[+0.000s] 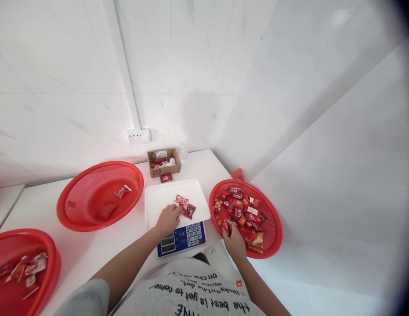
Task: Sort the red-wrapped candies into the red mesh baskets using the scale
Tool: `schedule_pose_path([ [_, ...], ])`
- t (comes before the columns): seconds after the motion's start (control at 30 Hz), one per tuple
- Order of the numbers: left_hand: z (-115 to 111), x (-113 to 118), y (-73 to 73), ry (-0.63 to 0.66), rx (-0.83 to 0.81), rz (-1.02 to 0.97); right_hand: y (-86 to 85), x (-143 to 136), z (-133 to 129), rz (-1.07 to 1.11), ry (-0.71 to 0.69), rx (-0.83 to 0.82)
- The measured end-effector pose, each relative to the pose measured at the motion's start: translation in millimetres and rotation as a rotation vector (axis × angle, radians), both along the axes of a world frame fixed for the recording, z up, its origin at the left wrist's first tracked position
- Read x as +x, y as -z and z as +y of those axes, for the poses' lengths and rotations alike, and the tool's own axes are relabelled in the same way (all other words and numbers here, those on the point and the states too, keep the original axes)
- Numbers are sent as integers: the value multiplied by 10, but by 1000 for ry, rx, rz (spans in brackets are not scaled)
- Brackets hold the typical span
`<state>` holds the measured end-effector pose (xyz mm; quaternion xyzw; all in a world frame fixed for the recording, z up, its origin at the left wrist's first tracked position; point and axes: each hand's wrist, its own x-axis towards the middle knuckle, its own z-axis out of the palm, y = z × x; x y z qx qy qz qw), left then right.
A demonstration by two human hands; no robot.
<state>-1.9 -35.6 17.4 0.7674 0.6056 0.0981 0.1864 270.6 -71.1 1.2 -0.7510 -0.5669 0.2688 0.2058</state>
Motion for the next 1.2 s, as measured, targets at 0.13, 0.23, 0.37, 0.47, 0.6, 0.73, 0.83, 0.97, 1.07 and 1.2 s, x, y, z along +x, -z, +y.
schedule_pose_path([
  [0.13,-18,-234,-64,-108,21,-57,-12,-4,4,3,-10,-5],
  [0.23,-57,-609,-160,-287,116,-73,-20,-5,4,2,-20,-12],
  [0.37,-85,-1178,-271,-575,237,26,6,5,4,-19,-16,-9],
  [0.47,-77,-1426,-260,-668,296,105,33,14,7,-23,-18,5],
  [0.6,-12,-1298,-142,-558,343,103,22,9,5,0,-19,19],
  [0.73,72,-712,-35,-306,250,-2,-11,-5,-1,-6,-10,9],
  [0.83,149,-191,28,-55,136,-37,-15,-11,3,-14,-6,2],
  [0.97,286,280,124,82,56,9,10,-6,12,-13,1,9],
  [1.07,369,382,189,109,67,99,26,4,17,-14,10,9],
  [1.2,397,298,220,157,189,166,8,-1,19,-12,12,-6],
])
